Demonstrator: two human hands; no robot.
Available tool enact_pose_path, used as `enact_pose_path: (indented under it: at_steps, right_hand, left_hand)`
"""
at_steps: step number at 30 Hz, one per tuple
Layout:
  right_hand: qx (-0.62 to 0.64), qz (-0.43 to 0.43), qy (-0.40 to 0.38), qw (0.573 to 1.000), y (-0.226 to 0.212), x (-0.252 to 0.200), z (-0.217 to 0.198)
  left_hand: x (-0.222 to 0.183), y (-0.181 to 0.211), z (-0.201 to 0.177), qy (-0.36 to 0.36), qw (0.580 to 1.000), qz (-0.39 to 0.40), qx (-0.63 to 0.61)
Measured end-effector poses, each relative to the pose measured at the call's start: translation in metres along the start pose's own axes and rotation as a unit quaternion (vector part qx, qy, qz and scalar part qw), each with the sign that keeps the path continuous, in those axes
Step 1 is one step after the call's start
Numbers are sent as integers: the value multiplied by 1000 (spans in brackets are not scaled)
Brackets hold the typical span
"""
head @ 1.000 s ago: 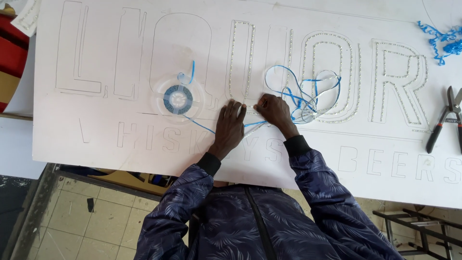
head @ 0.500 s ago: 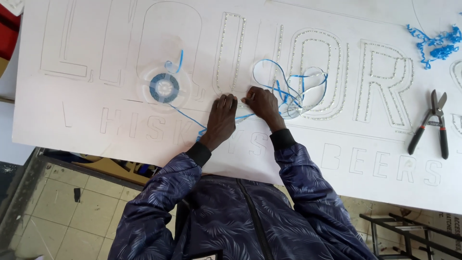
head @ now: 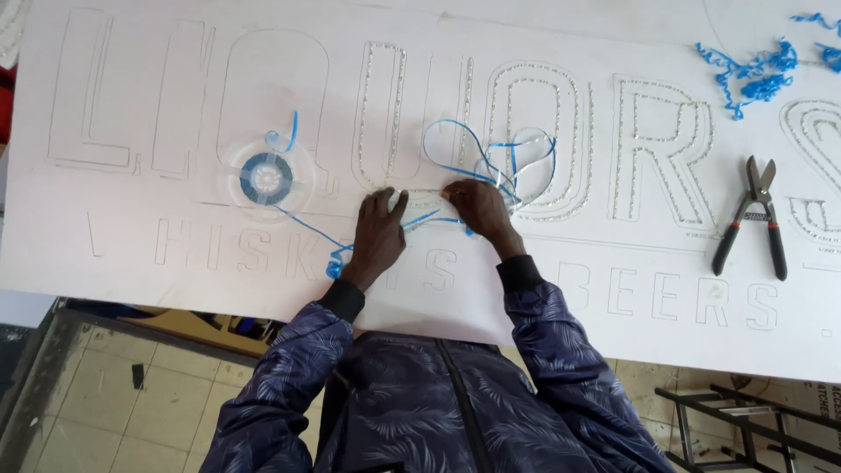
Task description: The person is untangling and laying out blue LED strips onto a large white board that has a sign template printed on it.
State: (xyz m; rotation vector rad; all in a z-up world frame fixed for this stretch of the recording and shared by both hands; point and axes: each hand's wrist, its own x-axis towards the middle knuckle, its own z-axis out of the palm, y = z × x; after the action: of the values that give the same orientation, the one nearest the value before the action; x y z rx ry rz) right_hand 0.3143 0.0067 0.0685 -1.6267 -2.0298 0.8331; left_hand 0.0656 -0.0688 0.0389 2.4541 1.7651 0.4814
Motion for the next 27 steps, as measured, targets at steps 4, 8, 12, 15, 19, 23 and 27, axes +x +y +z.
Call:
enact_pose_path:
  at_steps: [4,8,12,15,19,23,27]
  right_hand:
    - [12,-56,24,998,24,-20,-16]
    - [-66,-91,85,990,0,-45,-28]
    - [-100,-233,181,950,-19,-32,4]
    - [-55,-295,187,936,-48,-32,21]
    - [17,-272,95,957,-78,-46,43]
    - [48,-202,27,978,-81,-55,69]
    - [78,-165,-1,983,-94,-64,86]
  left_hand:
    - [-2,-4,12,30,997,-32,-67]
    - [3,25,28,91,985,-93,-113]
    - [3,38,10,185,969,-104,-127]
    - [-10,-5,-1,274,950,-116,-96]
    - [-50,-73,-31,284,918,-272,-41]
    - [-70,-93,-52,167,916,-363,-40]
    - [-78,-105,-26,139,936,-321,-21]
